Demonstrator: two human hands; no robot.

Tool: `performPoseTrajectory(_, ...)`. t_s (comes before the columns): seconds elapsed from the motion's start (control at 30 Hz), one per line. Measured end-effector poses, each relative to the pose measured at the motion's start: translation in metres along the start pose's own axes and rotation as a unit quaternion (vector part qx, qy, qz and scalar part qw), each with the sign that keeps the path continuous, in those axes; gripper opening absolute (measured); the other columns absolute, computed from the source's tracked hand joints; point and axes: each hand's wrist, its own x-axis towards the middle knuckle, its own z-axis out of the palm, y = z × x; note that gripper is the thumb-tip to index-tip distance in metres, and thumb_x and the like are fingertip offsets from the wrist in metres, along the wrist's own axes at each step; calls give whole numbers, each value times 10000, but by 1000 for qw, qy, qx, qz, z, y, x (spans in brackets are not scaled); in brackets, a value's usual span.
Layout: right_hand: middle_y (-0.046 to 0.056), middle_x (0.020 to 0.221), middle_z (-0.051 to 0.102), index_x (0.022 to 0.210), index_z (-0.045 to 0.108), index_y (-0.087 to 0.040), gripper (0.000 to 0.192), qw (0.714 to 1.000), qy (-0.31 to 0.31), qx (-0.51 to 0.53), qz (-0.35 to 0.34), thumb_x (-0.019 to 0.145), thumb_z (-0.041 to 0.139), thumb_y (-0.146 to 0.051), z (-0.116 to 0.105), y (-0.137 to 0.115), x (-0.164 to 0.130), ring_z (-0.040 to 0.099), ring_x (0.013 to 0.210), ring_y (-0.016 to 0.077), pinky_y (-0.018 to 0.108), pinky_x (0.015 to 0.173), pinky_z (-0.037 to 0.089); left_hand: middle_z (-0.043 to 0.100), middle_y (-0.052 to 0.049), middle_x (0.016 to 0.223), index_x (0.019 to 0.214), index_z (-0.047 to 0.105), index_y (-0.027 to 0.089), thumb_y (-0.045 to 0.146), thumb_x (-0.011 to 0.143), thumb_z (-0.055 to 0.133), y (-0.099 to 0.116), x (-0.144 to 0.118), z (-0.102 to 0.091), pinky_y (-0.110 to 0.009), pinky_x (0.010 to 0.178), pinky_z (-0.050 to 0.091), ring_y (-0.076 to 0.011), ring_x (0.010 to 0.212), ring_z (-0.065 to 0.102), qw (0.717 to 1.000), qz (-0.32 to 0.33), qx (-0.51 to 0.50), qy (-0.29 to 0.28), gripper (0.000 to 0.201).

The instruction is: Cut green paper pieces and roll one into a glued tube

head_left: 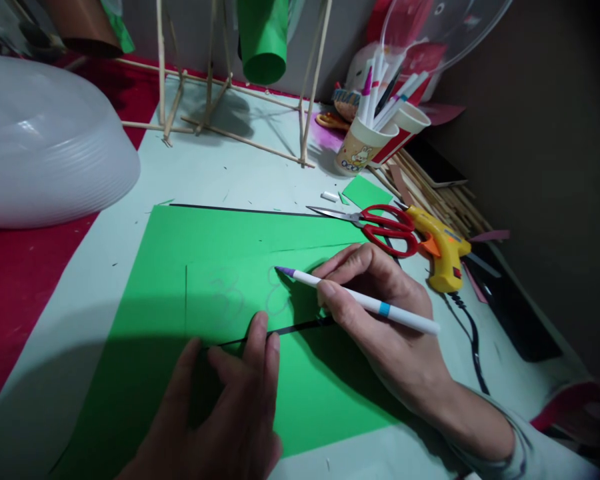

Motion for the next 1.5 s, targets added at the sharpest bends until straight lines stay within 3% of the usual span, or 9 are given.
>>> performPoseTrajectory(0.2, 7, 795, 641, 781, 581, -180, 105, 1000, -1, -14, -7, 866, 640, -163, 0, 2, 0, 534, 652, 92, 219, 557, 442, 663, -228, 1199, 1215, 582, -14, 214, 982, 319, 0, 1, -1, -534, 837, 405, -316, 1014, 522, 1000, -2, 7, -8, 419)
performPoseTrajectory(0.37, -10, 782, 612, 790, 578, -183, 108, 1000, -1, -15, -11, 876, 643, -176, 2, 2, -1, 525, 648, 87, 224, 559, 437, 665, -226, 1194, 1211, 577, -14, 197, 983, 299, 1, 1, -1, -542, 848, 402, -331, 1129, 490, 1000, -3, 2, -16, 417)
performPoseTrajectory(0.67, 25, 863, 662, 842, 629, -177, 53, 1000, -7, 6, 3, 860, 678, -167, 3, 4, -1, 597, 775, 118, 224, 634, 499, 627, -248, 1247, 1260, 533, -31, 217, 972, 291, 4, 0, -2, -553, 829, 420, -322, 974, 520, 999, -12, 21, -25, 451)
performPoseTrajectory(1.0, 32, 859, 711, 829, 666, -198, 64, 999, -21, 21, 15, 823, 720, -166, 4, 1, 1, 639, 748, 148, 266, 621, 546, 664, -221, 1214, 1227, 593, 21, 230, 940, 379, 3, 2, -3, -516, 851, 399, -313, 1041, 554, 1000, -20, 5, -19, 414)
performPoseTrajectory(1.5, 21, 772, 680, 755, 622, -181, 109, 998, -51, 25, 28, 800, 720, -194, 4, 0, -1, 540, 583, 106, 231, 486, 420, 647, -235, 1236, 1267, 553, -11, 218, 975, 318, 4, -1, -2, -552, 868, 400, -331, 1096, 516, 999, -11, 6, -33, 439)
